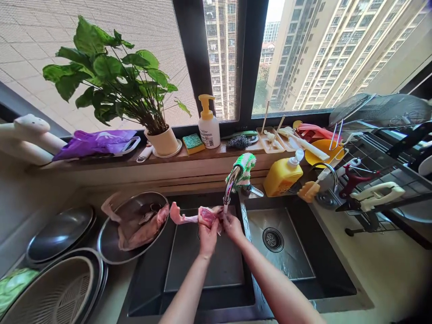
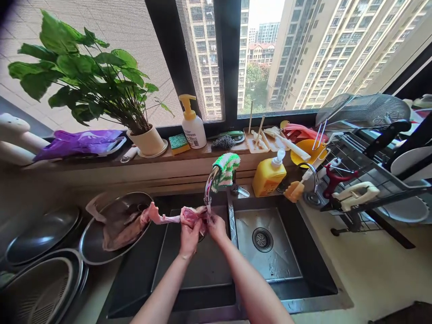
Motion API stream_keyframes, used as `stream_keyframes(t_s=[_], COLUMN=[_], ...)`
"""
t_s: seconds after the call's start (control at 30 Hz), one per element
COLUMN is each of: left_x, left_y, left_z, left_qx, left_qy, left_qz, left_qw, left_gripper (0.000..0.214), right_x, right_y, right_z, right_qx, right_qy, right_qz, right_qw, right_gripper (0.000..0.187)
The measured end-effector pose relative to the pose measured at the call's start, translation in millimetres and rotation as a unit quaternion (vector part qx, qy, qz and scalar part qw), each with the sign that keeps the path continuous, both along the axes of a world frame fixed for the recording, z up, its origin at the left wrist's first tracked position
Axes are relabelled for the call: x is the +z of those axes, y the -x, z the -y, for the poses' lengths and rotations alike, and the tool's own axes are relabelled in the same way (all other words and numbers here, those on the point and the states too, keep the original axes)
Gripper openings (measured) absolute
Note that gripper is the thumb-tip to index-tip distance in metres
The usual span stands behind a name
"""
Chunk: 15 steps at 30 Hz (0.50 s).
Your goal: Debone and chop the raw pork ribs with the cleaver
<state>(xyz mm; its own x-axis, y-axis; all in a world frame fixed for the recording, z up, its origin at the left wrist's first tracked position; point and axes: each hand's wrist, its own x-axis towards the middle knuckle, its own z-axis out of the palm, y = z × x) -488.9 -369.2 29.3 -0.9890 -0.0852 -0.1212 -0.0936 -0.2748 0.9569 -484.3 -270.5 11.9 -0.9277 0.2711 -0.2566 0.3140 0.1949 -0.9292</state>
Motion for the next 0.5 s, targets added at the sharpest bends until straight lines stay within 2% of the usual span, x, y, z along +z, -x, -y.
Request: stream_keyframes(t_s=[0.13,0.27,0.37,0.5], left_x=[3.4,2.0,-0.3,-0.4], left_y=[6.6,9.4,7.0,2.5], left_z=[3.3,9.2,10.1,7.8], left_qx=[0.016,0.012,0.011,-0.012], left_qy=[-0.060,-0.062,-0.029,0.012], left_qz=[0.025,0.036,0.022,0.006], left_qw=[0.998,0.997,0.999,1.000], left_gripper=[0.076,0.074,0.077,0.082], right_x=[-0.1,2.6,2.7,1.2], right_y=[1.8,1.8,2.5,5.1], right_z=[-3.3,-6.9,-6.5,-2.9], right_qx=[0.012,0.035,0.042,0.019], right_qy=[0.071,0.106,0.088,0.027], right_qz=[0.008,0.004,0.002,-0.003], right_qw=[0.997,0.994,0.995,0.999], right_gripper=[0.033,0.029,0.024,0.015])
